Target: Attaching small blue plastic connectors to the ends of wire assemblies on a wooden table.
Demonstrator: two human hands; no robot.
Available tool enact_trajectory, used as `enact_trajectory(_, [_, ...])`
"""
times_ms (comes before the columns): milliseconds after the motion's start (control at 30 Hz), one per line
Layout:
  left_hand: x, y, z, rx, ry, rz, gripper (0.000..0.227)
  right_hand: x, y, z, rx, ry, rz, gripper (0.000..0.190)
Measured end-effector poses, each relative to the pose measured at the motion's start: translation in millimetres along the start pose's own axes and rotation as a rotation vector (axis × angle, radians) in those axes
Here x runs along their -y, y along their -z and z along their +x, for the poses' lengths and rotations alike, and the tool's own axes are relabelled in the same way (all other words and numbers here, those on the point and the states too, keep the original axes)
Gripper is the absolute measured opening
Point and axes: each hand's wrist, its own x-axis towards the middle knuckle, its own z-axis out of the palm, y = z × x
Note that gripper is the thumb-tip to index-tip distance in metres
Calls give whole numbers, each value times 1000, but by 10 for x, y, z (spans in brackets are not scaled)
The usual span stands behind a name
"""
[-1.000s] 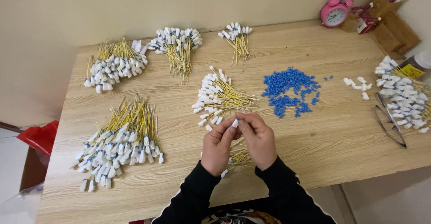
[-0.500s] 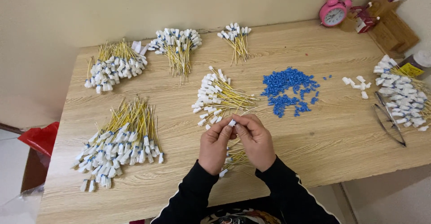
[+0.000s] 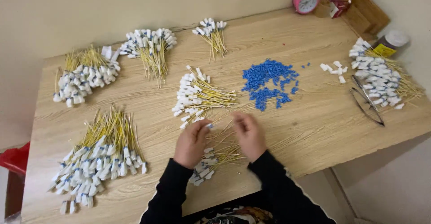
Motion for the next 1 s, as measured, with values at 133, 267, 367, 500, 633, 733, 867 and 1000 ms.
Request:
enact_trajectory(133, [484,1,5,-33,-61,129,18,-695,480,192,-44,-136,-357,22])
enact_trajectory(267, [635,19,-85,-9,-130,330,20,-975,648,353,41,-384,-755,25])
enact_trajectory(367, [686,34,-52,13,-147,341,26,-1030,635,388,92,-410,-808,31])
enact_trajectory(500, [750,133,202,-36,-176,298,23,-905,641,407,124,-345,-833,32])
enact_trajectory(633, [618,380,696,-119,-207,274,27,-1074,581,320,-1,-148,-959,29])
enact_trajectory(733, [775,381,1248,-308,-242,412,22,-1028,612,350,64,-205,-924,27])
enact_trajectory(867, [1002,317,1922,-310,-192,520,24,-1203,595,314,79,-154,-920,27])
enact_trajectory(1000, [795,273,2181,-199,-81,620,27,-1426,665,167,-140,132,-669,12])
